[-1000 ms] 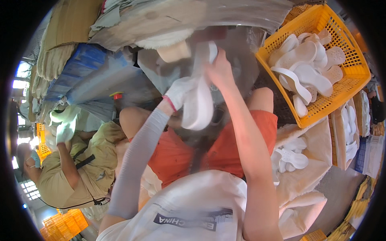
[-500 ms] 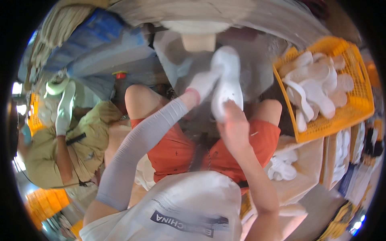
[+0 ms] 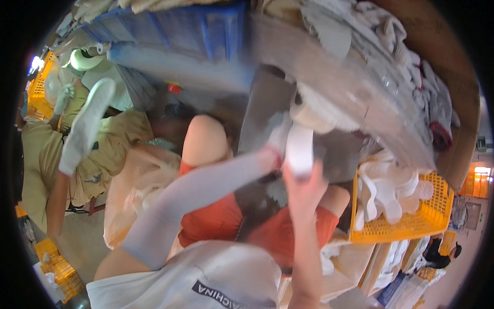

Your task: The person repeatedly picks white slipper uppers from a yellow basket, presses them against a rotating grinding wheel to smooth edges, flips them to treat both sides, and returns them to the basket. The process is repeated for multiple slippers.

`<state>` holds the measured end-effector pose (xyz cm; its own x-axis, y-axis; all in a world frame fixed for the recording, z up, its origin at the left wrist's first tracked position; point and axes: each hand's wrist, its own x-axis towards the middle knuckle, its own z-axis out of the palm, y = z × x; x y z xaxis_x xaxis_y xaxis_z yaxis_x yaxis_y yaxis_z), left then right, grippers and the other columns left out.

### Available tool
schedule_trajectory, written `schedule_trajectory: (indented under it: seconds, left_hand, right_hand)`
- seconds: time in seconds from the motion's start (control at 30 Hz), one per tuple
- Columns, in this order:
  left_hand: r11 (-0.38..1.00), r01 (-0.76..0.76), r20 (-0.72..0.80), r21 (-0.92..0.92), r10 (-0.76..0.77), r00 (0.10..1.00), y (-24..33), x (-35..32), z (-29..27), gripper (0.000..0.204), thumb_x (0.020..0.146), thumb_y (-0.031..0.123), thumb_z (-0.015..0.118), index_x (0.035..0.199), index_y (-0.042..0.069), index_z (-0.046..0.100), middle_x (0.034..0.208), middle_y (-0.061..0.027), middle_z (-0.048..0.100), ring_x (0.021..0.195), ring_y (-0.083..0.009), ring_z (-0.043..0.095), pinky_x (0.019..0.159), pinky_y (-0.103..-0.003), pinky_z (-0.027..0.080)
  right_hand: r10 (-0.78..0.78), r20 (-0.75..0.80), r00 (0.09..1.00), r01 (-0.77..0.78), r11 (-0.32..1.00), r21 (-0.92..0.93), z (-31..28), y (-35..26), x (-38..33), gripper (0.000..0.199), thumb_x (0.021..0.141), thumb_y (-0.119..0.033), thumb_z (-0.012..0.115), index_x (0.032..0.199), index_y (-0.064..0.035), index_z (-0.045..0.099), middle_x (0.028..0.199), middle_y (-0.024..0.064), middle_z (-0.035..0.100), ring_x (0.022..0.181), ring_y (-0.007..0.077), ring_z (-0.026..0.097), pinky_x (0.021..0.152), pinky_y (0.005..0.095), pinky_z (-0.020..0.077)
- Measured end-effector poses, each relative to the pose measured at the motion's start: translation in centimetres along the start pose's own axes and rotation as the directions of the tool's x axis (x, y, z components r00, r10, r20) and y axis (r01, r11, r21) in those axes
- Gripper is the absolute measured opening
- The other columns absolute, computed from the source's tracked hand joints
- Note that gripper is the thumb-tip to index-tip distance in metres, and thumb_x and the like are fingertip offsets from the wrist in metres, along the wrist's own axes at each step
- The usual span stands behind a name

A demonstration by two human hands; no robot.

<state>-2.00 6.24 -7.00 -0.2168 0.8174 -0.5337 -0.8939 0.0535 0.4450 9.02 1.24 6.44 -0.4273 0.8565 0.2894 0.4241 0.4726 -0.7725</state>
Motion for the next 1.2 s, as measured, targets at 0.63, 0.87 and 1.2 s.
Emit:
schedule_trajectory:
  seconds: [0.63, 0.87, 1.2]
  left_hand:
    - [0.926, 0.074, 0.203, -0.370, 0.003, 0.979, 0.2, 2.4, -0.6, 0.039, 0.103, 0.048, 0.053, 0.107, 0.012, 0.067, 0.093, -0.0060, 0.072, 0.082, -0.0247, 0.069, 0.073, -0.038, 0.057]
    - [0.966, -0.055, 0.514, -0.254, 0.183, 0.838, -2.4, 3.2, -1.5, 0.030, 0.107, 0.028, 0.046, 0.112, 0.005, 0.064, 0.101, -0.0108, 0.068, 0.092, -0.0303, 0.068, 0.081, -0.045, 0.057]
    - [0.984, 0.127, 0.049, -0.124, -0.121, 0.991, 1.5, 6.9, -0.4, 0.043, 0.103, 0.049, 0.040, 0.117, 0.014, 0.061, 0.100, -0.0129, 0.072, 0.074, -0.0374, 0.068, 0.061, -0.056, 0.058]
  right_hand:
    - [-0.064, -0.073, 0.995, 0.039, 0.954, -0.296, 3.4, 5.2, 2.4, 0.042, 0.082, -0.028, 0.083, 0.107, 0.0024, 0.069, 0.088, 0.0213, 0.074, 0.080, 0.0261, 0.073, 0.076, 0.0378, 0.0556]
    - [0.153, -0.070, 0.986, -0.151, 0.988, 0.034, 0.5, 3.3, 0.3, 0.040, 0.081, -0.023, 0.085, 0.108, 0.0021, 0.070, 0.096, 0.0135, 0.074, 0.086, 0.0204, 0.071, 0.080, 0.0361, 0.0547]
    - [0.167, 0.278, 0.946, -0.121, 0.977, -0.174, -0.8, -3.5, 1.4, 0.047, 0.085, -0.010, 0.072, 0.125, 0.0054, 0.054, 0.098, 0.0304, 0.069, 0.098, 0.0498, 0.067, 0.084, 0.0504, 0.0548]
